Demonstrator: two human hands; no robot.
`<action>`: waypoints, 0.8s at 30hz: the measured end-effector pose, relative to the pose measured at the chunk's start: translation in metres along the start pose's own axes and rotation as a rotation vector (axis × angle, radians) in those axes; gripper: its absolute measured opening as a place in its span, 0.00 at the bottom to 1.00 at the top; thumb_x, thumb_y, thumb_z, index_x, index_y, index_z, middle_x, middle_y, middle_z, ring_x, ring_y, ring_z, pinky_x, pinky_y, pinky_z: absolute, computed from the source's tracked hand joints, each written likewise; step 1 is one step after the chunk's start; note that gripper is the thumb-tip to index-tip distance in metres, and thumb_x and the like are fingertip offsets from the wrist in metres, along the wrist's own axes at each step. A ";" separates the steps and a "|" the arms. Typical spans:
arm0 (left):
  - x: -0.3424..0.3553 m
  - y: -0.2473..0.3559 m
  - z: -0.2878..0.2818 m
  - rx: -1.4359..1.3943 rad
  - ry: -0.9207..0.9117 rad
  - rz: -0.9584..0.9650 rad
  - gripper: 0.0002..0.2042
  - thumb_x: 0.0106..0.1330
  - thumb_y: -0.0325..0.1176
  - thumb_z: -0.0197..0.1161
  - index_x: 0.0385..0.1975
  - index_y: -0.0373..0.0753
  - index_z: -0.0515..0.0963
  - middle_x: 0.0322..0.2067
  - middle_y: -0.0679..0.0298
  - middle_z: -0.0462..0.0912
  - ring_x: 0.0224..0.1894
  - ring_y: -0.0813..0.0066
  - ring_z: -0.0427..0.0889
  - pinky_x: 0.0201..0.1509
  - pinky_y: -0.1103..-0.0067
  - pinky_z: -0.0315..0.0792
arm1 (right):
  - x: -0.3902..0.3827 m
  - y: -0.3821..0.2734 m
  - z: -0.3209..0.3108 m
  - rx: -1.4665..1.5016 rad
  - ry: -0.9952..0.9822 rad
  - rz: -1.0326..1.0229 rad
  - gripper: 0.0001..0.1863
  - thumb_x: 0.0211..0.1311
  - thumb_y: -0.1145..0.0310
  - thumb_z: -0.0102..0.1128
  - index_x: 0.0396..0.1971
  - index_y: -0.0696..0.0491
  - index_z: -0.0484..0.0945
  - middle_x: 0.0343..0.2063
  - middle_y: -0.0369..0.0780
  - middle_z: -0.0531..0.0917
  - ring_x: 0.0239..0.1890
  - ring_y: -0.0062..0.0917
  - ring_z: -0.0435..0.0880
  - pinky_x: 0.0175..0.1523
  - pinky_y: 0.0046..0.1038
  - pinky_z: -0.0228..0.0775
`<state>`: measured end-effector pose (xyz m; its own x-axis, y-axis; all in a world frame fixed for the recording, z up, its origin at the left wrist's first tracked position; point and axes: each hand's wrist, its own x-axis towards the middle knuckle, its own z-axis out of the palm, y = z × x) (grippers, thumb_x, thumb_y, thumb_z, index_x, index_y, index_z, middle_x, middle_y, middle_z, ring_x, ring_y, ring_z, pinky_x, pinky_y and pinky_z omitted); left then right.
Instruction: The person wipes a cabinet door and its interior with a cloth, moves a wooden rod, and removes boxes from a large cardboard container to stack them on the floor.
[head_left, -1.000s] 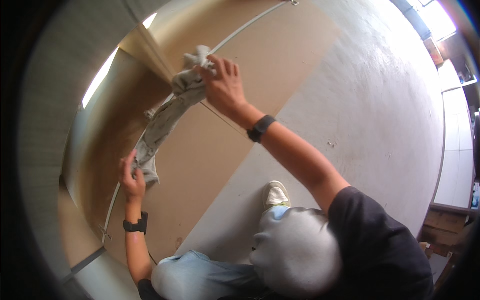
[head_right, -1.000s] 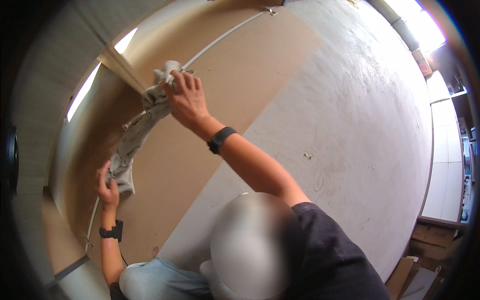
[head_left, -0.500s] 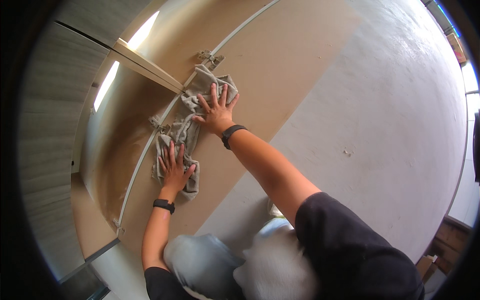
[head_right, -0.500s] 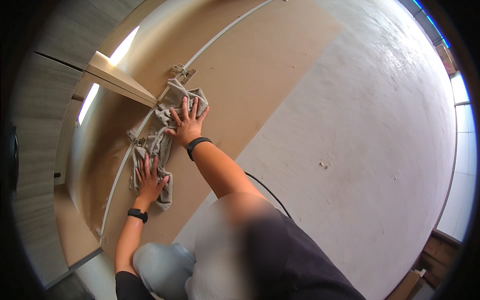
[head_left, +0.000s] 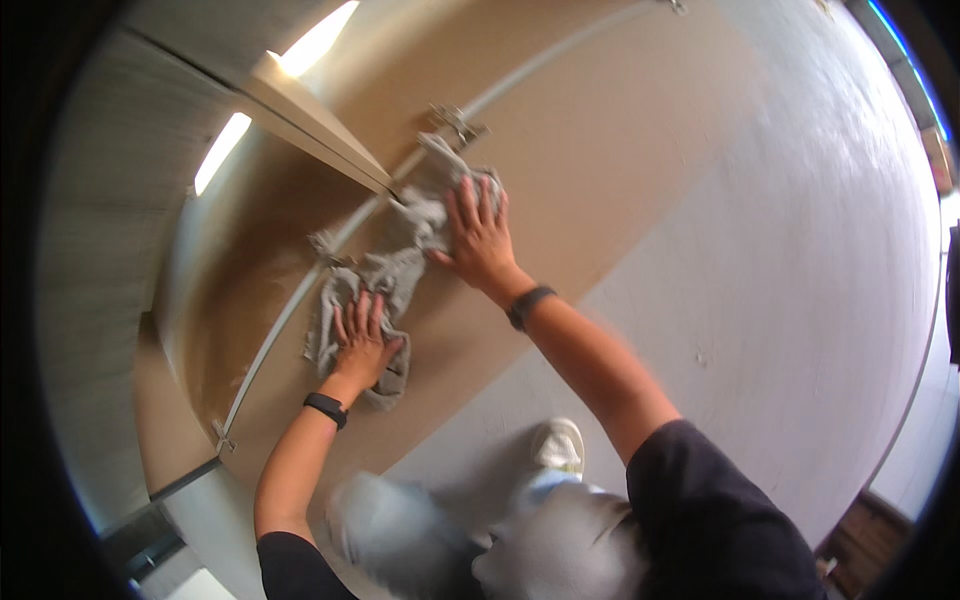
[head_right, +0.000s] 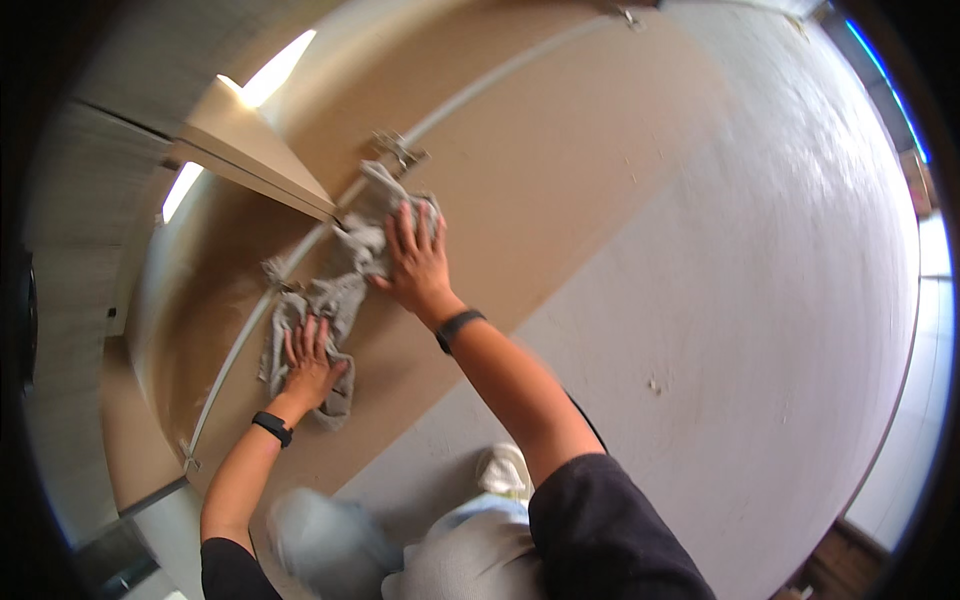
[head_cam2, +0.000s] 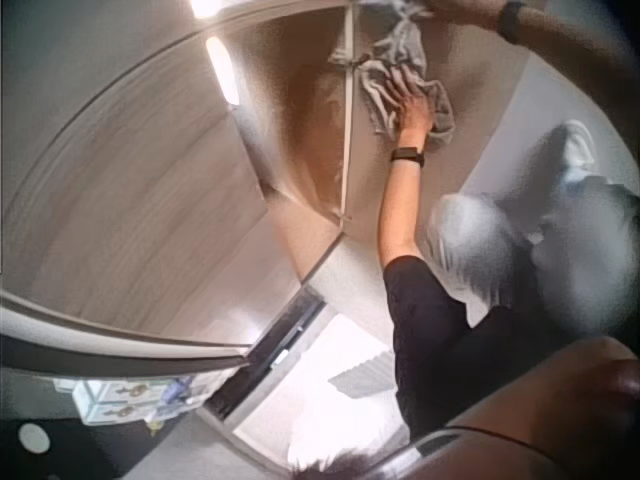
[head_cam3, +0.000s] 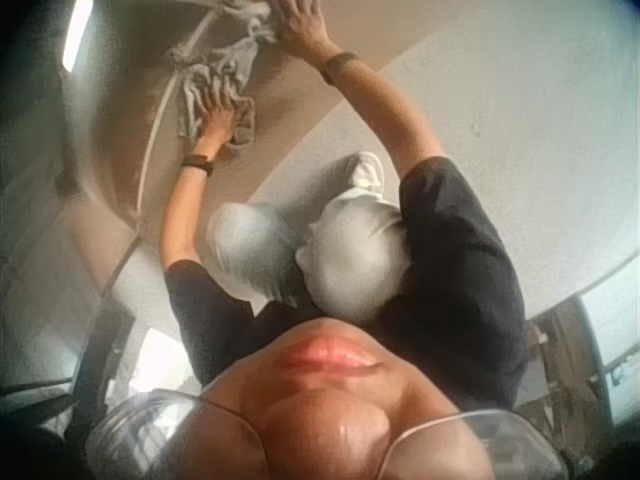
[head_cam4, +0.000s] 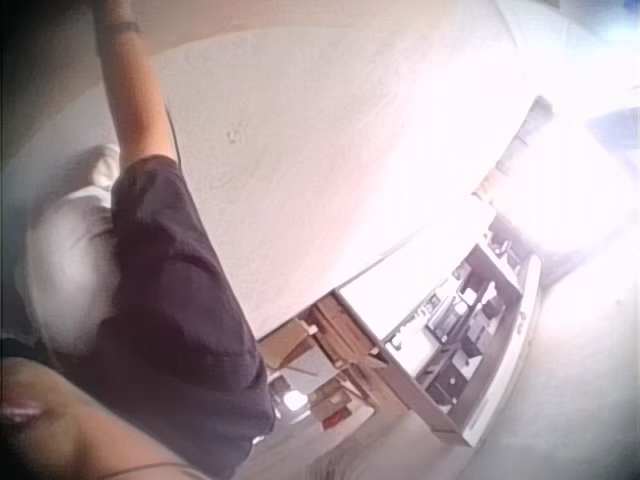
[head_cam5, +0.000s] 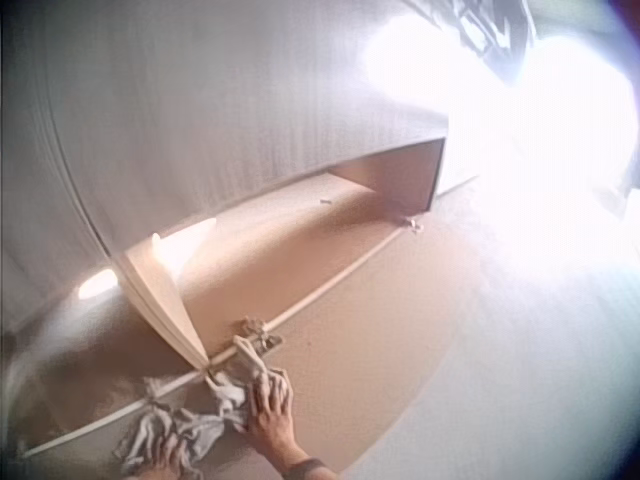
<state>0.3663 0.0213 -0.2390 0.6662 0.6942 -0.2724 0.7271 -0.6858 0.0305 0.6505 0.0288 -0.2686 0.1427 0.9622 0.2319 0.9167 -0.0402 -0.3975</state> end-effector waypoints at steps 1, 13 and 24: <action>-0.001 -0.002 -0.002 0.010 -0.039 -0.002 0.44 0.61 0.48 0.60 0.69 0.36 0.41 0.69 0.47 0.42 0.69 0.41 0.45 0.70 0.49 0.32 | 0.000 -0.003 0.001 -0.005 0.003 0.002 0.52 0.51 0.34 0.55 0.67 0.56 0.54 0.70 0.50 0.46 0.72 0.52 0.38 0.69 0.58 0.31; -0.018 0.009 -0.023 0.189 -0.034 0.682 0.32 0.59 0.34 0.58 0.65 0.53 0.58 0.67 0.63 0.53 0.63 0.51 0.61 0.62 0.66 0.66 | -0.016 -0.020 -0.007 -0.135 -0.055 -0.082 0.28 0.45 0.60 0.63 0.48 0.56 0.73 0.52 0.44 0.67 0.58 0.46 0.61 0.59 0.47 0.56; -0.027 -0.013 -0.041 0.060 -0.305 0.078 0.57 0.35 0.40 0.80 0.69 0.60 0.49 0.62 0.56 0.54 0.61 0.50 0.59 0.46 0.62 0.73 | -0.002 -0.021 -0.143 0.048 -0.913 -0.153 0.24 0.44 0.51 0.68 0.40 0.51 0.79 0.38 0.44 0.82 0.45 0.40 0.79 0.48 0.40 0.72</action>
<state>0.3459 0.0203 -0.1923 0.6325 0.5481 -0.5473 0.6589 -0.7522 0.0083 0.6839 -0.0106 -0.1338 -0.3468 0.7959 -0.4963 0.8820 0.0968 -0.4612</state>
